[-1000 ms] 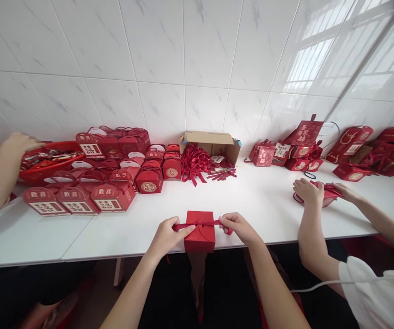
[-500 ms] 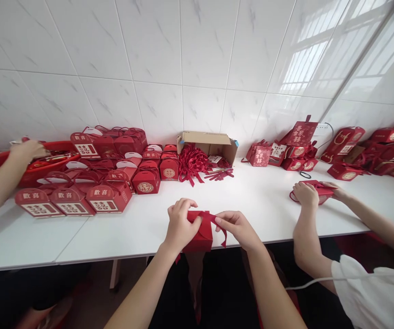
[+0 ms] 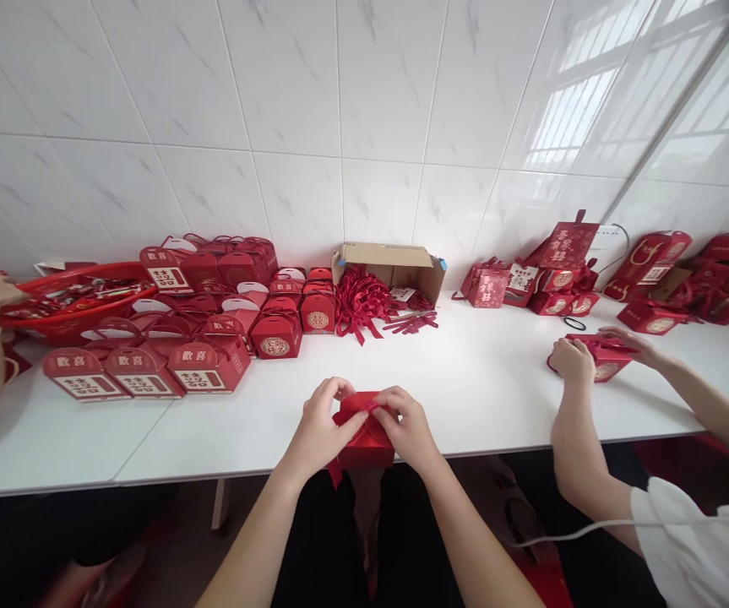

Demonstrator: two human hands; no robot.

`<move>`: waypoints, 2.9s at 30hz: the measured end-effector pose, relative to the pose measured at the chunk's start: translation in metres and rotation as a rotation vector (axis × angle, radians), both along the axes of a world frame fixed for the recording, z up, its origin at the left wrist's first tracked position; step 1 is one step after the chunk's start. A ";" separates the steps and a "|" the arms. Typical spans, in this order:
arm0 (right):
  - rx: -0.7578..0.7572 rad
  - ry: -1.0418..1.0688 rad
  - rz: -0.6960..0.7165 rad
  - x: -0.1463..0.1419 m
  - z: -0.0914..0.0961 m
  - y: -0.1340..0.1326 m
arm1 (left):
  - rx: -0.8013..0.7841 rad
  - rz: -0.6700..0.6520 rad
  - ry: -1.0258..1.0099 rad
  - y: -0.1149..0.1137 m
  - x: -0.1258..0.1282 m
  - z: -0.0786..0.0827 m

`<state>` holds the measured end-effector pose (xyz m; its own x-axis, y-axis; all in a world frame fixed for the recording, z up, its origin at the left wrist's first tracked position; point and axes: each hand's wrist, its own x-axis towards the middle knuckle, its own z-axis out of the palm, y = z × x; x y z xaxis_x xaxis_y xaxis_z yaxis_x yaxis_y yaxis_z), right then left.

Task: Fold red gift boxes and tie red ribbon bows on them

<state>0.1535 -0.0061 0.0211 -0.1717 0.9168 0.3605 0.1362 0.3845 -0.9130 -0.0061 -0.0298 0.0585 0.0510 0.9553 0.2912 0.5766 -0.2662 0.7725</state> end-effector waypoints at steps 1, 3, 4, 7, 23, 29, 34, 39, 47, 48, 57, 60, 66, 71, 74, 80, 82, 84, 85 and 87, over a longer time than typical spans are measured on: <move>0.017 0.009 -0.011 0.000 -0.002 0.000 | -0.044 -0.005 -0.027 0.000 -0.006 -0.004; 0.007 0.043 0.002 0.000 -0.005 0.000 | -0.120 0.041 -0.120 0.001 -0.015 -0.015; -0.010 0.054 0.024 0.001 -0.006 0.000 | -0.158 0.072 -0.175 0.003 -0.018 -0.021; -0.058 0.059 0.116 0.002 -0.005 -0.001 | -0.289 0.078 -0.318 0.009 -0.021 -0.036; -0.178 -0.105 -0.189 -0.018 0.001 -0.008 | -0.346 -0.153 -0.483 -0.004 -0.020 0.017; 0.007 -0.363 -0.183 -0.020 0.011 -0.018 | -0.298 -0.220 -0.481 0.012 0.002 0.041; 0.009 -0.301 -0.177 -0.018 0.012 -0.018 | -0.297 -0.245 -0.341 0.036 0.013 0.035; 0.009 -0.187 -0.187 -0.018 0.008 -0.013 | -0.164 -0.130 -0.375 0.030 0.005 0.021; -0.118 0.098 -0.172 -0.023 0.002 -0.015 | -0.138 -0.039 -0.340 0.007 -0.005 -0.010; -0.131 0.138 -0.165 -0.024 0.002 -0.016 | -0.113 -0.014 -0.325 0.004 -0.004 -0.013; -0.070 0.082 -0.153 -0.024 -0.003 -0.019 | 0.101 0.158 -0.298 -0.014 0.014 -0.044; 0.001 0.007 -0.139 -0.022 -0.005 -0.017 | 0.151 0.184 -0.367 -0.010 0.015 -0.050; 0.036 -0.032 -0.160 -0.020 -0.008 -0.018 | 0.134 0.158 -0.432 0.001 0.012 -0.050; -0.020 -0.032 -0.142 -0.017 -0.008 -0.015 | 0.095 0.076 -0.450 0.007 0.007 -0.047; -0.069 -0.075 -0.016 -0.011 -0.005 -0.011 | 0.076 0.025 -0.470 0.009 0.005 -0.045; -0.165 0.027 0.105 -0.008 -0.003 -0.007 | 0.058 -0.050 -0.501 0.017 0.006 -0.047; -0.202 0.095 0.052 -0.009 -0.005 -0.006 | 0.130 0.017 -0.441 0.019 0.006 -0.047; -0.230 0.158 0.007 -0.011 -0.007 -0.006 | 0.221 0.088 -0.314 0.018 0.005 -0.046; -0.238 0.181 -0.003 -0.012 -0.008 -0.006 | 0.249 0.093 -0.238 0.017 0.004 -0.045; -0.244 0.208 -0.005 -0.012 -0.008 -0.007 | 0.262 0.036 -0.117 0.014 0.002 -0.043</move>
<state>0.1411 -0.0128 0.0132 -0.1127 0.9813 0.1563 -0.0615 0.1501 -0.9867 -0.0041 -0.0158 0.0159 -0.0306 0.8475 0.5299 0.5001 -0.4460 0.7423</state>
